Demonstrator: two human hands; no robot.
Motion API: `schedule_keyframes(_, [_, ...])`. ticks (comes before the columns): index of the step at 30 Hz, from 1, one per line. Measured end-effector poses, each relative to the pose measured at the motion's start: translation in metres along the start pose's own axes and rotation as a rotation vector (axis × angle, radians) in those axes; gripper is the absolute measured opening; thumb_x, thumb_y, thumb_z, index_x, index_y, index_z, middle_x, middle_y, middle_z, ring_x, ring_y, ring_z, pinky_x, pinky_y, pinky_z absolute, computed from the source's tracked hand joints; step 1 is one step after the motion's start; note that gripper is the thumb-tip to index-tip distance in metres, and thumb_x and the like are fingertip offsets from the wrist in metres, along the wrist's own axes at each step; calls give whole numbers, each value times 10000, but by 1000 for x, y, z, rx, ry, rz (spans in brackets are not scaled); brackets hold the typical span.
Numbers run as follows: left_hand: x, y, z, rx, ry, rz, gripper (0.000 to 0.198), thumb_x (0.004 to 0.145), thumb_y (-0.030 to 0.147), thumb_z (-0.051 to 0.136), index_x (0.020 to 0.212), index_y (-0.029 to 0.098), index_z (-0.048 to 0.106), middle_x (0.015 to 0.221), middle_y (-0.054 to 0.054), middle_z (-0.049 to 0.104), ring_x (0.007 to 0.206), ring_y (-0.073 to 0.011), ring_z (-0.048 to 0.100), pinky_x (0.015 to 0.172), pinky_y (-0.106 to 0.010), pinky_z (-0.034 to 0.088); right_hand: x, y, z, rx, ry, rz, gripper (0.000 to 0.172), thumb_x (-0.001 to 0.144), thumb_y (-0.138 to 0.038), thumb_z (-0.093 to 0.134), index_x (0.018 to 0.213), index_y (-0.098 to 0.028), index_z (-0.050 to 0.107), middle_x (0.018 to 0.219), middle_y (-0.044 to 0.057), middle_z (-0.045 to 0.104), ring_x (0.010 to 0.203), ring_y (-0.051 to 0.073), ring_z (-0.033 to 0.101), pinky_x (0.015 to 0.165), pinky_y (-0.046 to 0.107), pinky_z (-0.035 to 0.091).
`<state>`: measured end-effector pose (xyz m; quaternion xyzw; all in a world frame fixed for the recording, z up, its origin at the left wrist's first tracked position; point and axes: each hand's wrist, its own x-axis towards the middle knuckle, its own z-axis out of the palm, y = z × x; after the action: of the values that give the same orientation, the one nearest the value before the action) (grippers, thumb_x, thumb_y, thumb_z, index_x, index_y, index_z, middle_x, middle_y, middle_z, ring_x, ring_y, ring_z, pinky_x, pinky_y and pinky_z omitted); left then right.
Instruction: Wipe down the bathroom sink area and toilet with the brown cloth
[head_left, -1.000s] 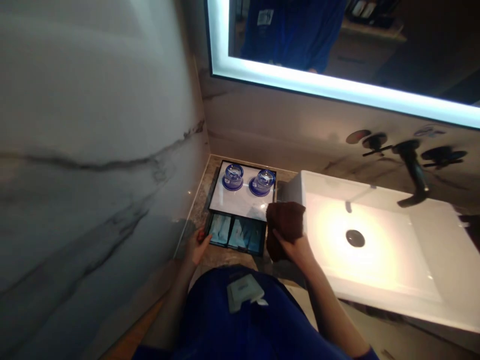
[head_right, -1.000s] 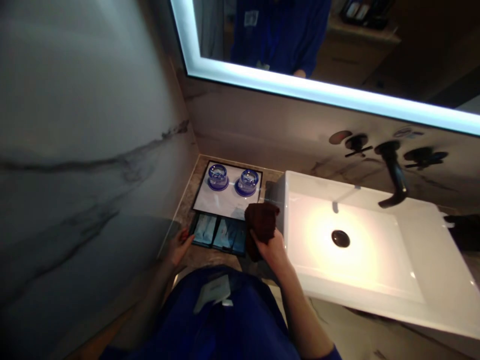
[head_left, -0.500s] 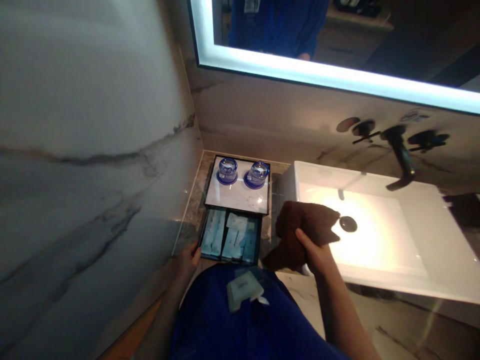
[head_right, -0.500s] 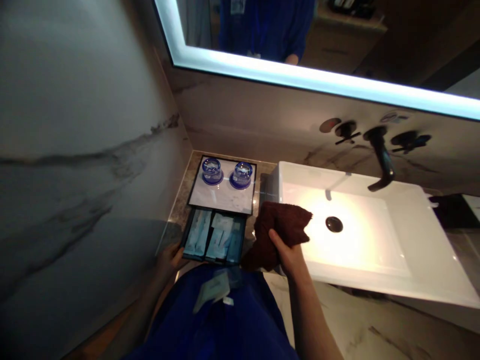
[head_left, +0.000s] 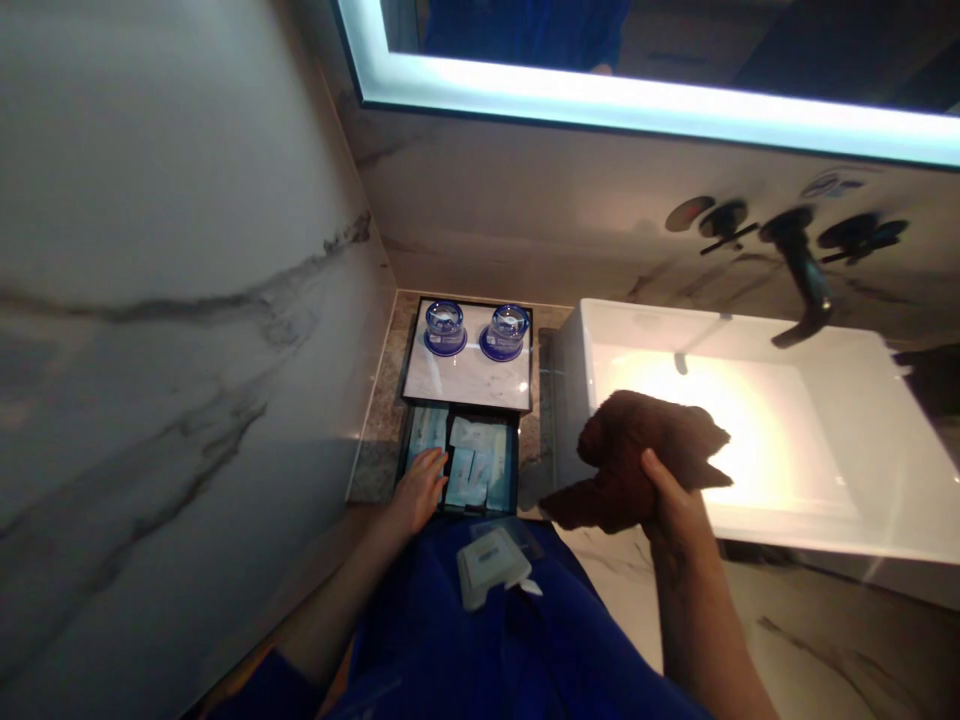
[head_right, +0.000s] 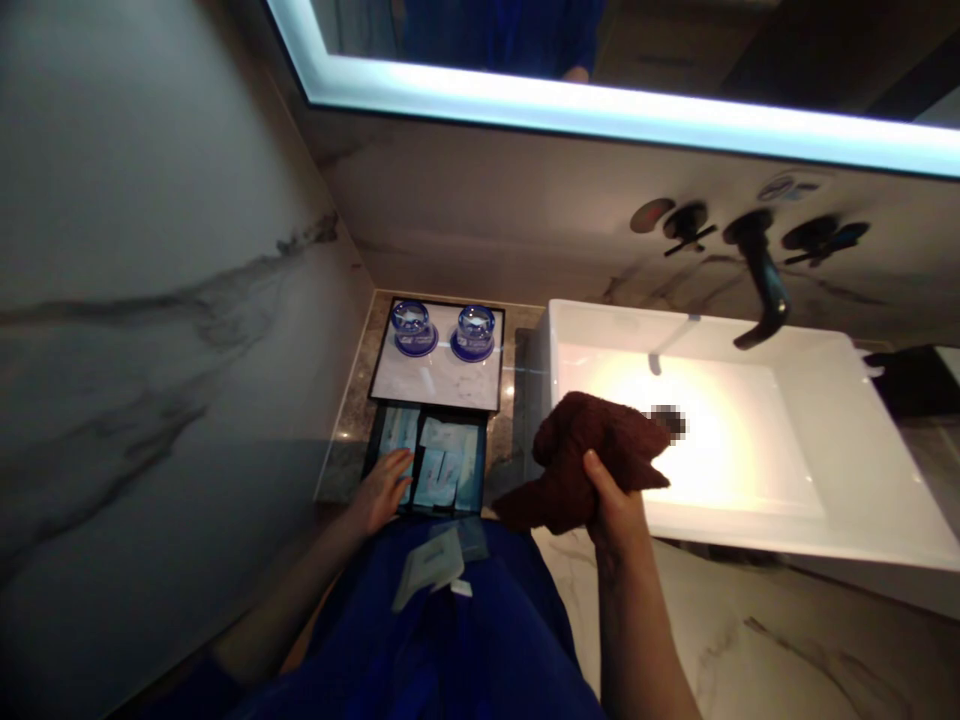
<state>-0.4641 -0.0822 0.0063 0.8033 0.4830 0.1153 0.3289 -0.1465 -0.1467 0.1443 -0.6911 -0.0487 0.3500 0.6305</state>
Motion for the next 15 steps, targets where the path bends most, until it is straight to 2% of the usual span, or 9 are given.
schedule_keyframes(3, [10,-3,10,150,-141,-30,548,817,144,474,1350,18,477,1499,-238,363,1445,-362,232,1142,-545,326,0,1,-3,19,-13,13,704,466,-423,876,1074,-157,641,1089,76,675,954,226,650,938,426,535])
schedule_keyframes(5, [13,-5,12,255,-248,-53,605,809,105,453,1404,3,401,1541,-245,268,1467,-357,129,1148,-566,297,-1,2,-4,19,-5,21,706,462,-428,876,1071,-157,642,1087,76,676,950,227,651,921,420,541])
schedule_keyframes(10, [16,-7,13,289,-355,-57,652,804,43,384,1454,22,325,1566,-218,215,1471,-321,148,1143,-576,284,-3,4,-4,19,14,34,648,437,-441,885,976,-154,666,1015,65,695,893,211,656,853,365,561])
schedule_keyframes(15, [13,-6,15,289,-390,-57,635,823,38,395,1456,52,337,1586,-186,186,1472,-299,167,1155,-510,296,-5,5,-7,47,11,51,639,434,-420,896,976,-162,674,996,49,703,873,196,657,835,341,564])
